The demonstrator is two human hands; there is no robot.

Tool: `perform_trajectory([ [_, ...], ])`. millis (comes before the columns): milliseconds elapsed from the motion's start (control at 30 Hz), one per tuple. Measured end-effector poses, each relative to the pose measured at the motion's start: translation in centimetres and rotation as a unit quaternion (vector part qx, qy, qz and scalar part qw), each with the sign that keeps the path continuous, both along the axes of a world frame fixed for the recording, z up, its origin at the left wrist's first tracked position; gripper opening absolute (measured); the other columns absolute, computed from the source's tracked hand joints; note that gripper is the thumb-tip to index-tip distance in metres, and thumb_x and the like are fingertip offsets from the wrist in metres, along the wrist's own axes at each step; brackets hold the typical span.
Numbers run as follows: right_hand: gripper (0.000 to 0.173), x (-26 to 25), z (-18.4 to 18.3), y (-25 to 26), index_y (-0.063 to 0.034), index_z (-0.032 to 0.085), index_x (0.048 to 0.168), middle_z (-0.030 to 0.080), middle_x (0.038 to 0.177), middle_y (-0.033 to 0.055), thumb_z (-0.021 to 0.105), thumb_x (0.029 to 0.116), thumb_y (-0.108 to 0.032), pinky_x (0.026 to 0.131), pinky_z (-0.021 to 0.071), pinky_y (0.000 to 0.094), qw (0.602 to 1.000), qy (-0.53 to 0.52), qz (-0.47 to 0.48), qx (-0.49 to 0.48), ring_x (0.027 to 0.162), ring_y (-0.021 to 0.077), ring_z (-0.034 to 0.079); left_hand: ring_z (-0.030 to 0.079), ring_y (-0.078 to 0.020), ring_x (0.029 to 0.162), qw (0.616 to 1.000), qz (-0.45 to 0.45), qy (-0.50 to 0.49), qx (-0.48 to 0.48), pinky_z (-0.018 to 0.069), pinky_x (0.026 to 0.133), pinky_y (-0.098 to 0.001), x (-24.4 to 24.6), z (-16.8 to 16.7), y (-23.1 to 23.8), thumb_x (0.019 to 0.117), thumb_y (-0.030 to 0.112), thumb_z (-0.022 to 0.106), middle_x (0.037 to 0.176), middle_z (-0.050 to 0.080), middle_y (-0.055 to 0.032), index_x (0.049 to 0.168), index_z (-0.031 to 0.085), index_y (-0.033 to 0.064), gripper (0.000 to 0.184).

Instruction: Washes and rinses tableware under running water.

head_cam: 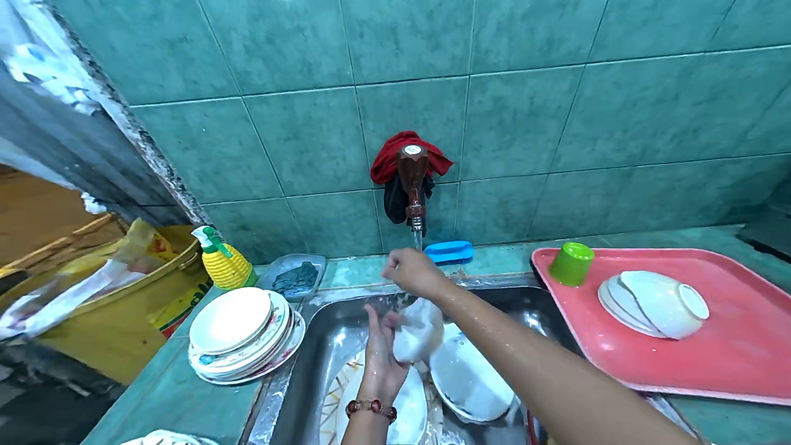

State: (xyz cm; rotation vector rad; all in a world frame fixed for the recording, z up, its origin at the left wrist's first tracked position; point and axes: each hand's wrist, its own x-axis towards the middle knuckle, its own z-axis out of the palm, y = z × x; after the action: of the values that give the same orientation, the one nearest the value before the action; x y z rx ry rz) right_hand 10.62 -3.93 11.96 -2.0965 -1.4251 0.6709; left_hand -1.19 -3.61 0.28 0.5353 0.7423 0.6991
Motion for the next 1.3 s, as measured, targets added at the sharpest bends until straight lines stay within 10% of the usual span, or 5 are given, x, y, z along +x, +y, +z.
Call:
perform_trajectory([
  [467,0.033,2.9,-3.2,-9.0,-0.0054,0.063,0.130,0.057,0.132,0.0231,0.065,0.0968,-0.010,0.091,0.0551,0.0599,0.983,-0.158,-0.088,-0.014,0.118,0.0420,0.061,0.065,-0.0164,0.087,0.989,-0.105,0.068,0.074,0.0558,0.079,-0.0315,7.4,2.1,0.2,0.1109,0.027,0.041,0.102,0.065,-0.0084,0.117,0.059,0.0023,0.031],
  [633,0.068,3.2,-4.6,-13.8,0.0034,0.049,0.143,0.058,0.138,0.0287,0.051,0.1044,-0.052,0.099,0.0456,0.0682,0.920,-0.133,-0.143,-0.340,0.127,0.0474,0.057,0.058,-0.0111,0.069,0.964,-0.163,0.126,0.166,0.0528,0.070,-0.0282,7.1,4.4,1.1,0.1132,0.037,0.031,0.085,0.057,-0.0017,0.111,0.057,0.0050,0.042],
  [767,0.059,3.6,-7.1,-12.3,0.0010,0.041,0.147,0.060,0.132,0.0276,0.065,0.0975,-0.019,0.103,0.0468,0.0581,0.962,0.077,-0.179,-0.191,0.124,0.0400,0.060,0.066,-0.0214,0.080,0.924,-0.235,0.191,0.233,0.0577,0.078,-0.0383,5.8,4.5,1.5,0.1089,0.008,0.038,0.099,0.063,-0.0148,0.141,0.047,0.0005,0.034],
  [1167,0.030,-1.4,-3.3,-3.6,0.0000,0.054,0.126,0.066,0.101,0.0192,0.051,0.1084,-0.023,0.081,0.0545,0.0510,0.976,0.177,-0.084,0.092,0.091,0.0312,0.066,0.068,-0.0339,0.101,0.987,-0.149,0.047,0.047,0.0578,0.080,-0.0518,0.7,5.2,3.5,0.0964,0.077,0.032,0.120,0.065,-0.0178,0.139,0.051,0.0151,0.077],
  [1300,0.024,1.6,-4.6,-3.9,0.0011,0.067,0.118,0.069,0.110,0.0211,0.055,0.1042,-0.015,0.091,0.0551,0.0553,0.993,-0.113,0.027,0.023,0.105,0.0364,0.068,0.066,-0.0403,0.110,0.992,-0.125,-0.003,0.015,0.0571,0.085,-0.0585,1.1,3.6,2.9,0.0958,0.078,0.031,0.130,0.063,-0.0215,0.145,0.049,0.0177,0.080],
])
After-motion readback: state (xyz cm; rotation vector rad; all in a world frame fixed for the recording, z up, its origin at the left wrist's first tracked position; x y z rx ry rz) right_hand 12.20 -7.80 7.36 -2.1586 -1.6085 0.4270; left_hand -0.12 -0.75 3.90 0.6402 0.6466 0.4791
